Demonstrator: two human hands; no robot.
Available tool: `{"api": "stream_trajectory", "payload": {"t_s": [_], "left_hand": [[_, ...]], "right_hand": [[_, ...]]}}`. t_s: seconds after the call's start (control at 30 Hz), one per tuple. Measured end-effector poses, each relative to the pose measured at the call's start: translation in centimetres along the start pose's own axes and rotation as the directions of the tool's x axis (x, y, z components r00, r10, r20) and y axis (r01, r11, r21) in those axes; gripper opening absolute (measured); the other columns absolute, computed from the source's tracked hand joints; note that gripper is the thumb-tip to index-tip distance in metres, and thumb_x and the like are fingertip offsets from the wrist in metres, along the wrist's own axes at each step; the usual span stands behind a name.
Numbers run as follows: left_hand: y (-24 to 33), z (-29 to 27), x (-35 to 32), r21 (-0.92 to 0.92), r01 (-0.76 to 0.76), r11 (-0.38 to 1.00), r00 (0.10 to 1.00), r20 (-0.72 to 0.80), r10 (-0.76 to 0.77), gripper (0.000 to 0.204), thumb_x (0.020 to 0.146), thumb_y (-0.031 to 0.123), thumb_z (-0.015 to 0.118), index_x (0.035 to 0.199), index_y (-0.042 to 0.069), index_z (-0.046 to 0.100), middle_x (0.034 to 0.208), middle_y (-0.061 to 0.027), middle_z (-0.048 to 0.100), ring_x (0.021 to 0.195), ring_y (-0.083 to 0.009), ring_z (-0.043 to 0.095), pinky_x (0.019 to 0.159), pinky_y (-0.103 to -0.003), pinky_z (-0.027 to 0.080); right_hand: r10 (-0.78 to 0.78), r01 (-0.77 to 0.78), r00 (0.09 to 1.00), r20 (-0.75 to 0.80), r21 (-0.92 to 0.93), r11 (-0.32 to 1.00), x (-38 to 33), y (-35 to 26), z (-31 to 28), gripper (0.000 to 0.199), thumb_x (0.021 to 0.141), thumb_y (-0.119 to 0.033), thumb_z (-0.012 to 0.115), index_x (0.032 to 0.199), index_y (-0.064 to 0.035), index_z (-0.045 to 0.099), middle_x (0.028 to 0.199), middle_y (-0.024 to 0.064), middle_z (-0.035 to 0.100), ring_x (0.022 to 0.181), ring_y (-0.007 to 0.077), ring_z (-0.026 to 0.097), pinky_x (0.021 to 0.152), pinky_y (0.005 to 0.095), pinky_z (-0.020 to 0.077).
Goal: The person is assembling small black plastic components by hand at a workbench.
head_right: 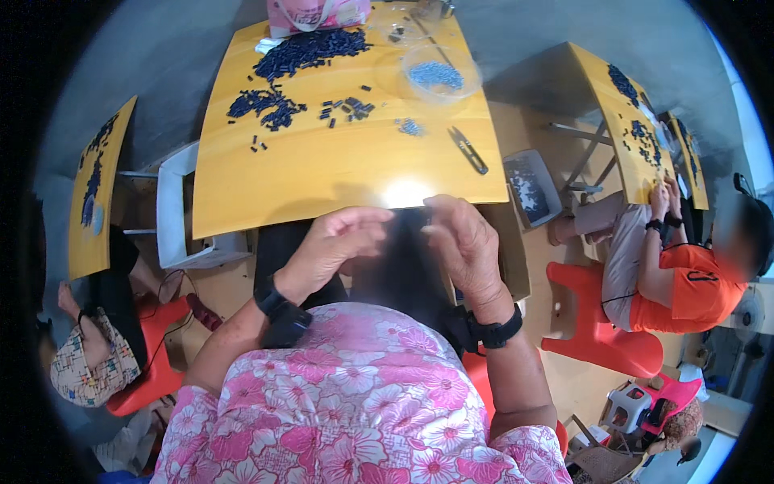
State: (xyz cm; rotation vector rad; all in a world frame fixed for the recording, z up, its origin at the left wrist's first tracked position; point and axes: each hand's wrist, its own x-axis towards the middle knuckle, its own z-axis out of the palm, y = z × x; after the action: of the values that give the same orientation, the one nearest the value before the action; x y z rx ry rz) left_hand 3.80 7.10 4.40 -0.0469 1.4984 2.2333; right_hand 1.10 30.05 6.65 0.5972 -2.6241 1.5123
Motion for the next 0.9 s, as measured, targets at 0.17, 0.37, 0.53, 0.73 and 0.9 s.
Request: {"api": "stream_trajectory", "payload": {"t_s": [0.17, 0.37, 0.53, 0.73, 0.9], "left_hand": [[-0.5, 1.1, 0.4, -0.006, -0.144, 0.99, 0.989, 0.015, 0.144, 0.042, 0.09, 0.008, 0.067, 0.13, 0.002, 0.057, 0.107, -0.002, 0.064, 0.093, -0.0074, 0.059, 0.083, -0.024, 0.051], [-1.2, 1.1, -0.3, 0.142, -0.257, 0.956, 0.966, 0.0, 0.26, 0.058, 0.079, -0.002, 0.074, 0.134, 0.002, 0.055, 0.101, -0.002, 0.065, 0.091, -0.0075, 0.06, 0.085, -0.023, 0.049], [-0.5, 1.0, -0.4, 0.455, -0.259, 0.852, 0.95, -0.037, 0.309, 0.052, 0.075, 0.003, 0.079, 0.124, 0.002, 0.062, 0.108, -0.0045, 0.068, 0.097, -0.0107, 0.062, 0.087, -0.026, 0.049], [-0.8, 0.9, -0.3, 0.573, -0.417, 0.706, 0.854, -0.021, 0.521, 0.054, 0.073, 0.012, 0.083, 0.123, 0.003, 0.063, 0.082, -0.0038, 0.061, 0.066, -0.0076, 0.059, 0.063, -0.021, 0.052], [-0.4, 0.7, -0.3, 0.573, -0.357, 0.738, 0.889, -0.033, 0.456, 0.053, 0.073, 0.011, 0.082, 0.123, 0.004, 0.063, 0.092, -0.0064, 0.065, 0.079, -0.0114, 0.062, 0.073, -0.024, 0.051]], "right_hand": [[-0.086, 0.081, 0.993, 0.077, 0.059, 0.995, -0.3, -1.0, 2.5, 0.033, 0.084, 0.001, 0.065, 0.116, -0.0061, 0.06, 0.088, 0.0086, 0.061, 0.07, 0.0185, 0.062, 0.065, 0.029, 0.0517], [-0.183, 0.182, 0.979, 0.092, 0.02, 0.983, -0.2, -1.0, 3.9, 0.033, 0.084, -0.002, 0.064, 0.116, -0.0071, 0.059, 0.09, 0.0123, 0.061, 0.079, 0.028, 0.063, 0.071, 0.0347, 0.0516], [-0.129, 0.122, 0.982, 0.139, 0.063, 0.991, 0.0, -1.3, 4.3, 0.032, 0.084, -0.002, 0.063, 0.115, -0.0072, 0.058, 0.091, 0.0134, 0.06, 0.082, 0.0319, 0.062, 0.073, 0.037, 0.0508], [-0.154, 0.15, 0.975, 0.157, 0.041, 0.988, 0.2, -1.4, 4.4, 0.032, 0.084, -0.003, 0.063, 0.115, -0.0083, 0.058, 0.088, 0.0132, 0.059, 0.08, 0.0324, 0.061, 0.072, 0.0377, 0.0501], [-0.121, 0.115, 0.978, 0.168, 0.041, 0.992, 0.5, -1.1, 4.6, 0.031, 0.085, -0.003, 0.063, 0.115, -0.0087, 0.058, 0.086, 0.0129, 0.057, 0.079, 0.0326, 0.06, 0.07, 0.0381, 0.0491]]}}
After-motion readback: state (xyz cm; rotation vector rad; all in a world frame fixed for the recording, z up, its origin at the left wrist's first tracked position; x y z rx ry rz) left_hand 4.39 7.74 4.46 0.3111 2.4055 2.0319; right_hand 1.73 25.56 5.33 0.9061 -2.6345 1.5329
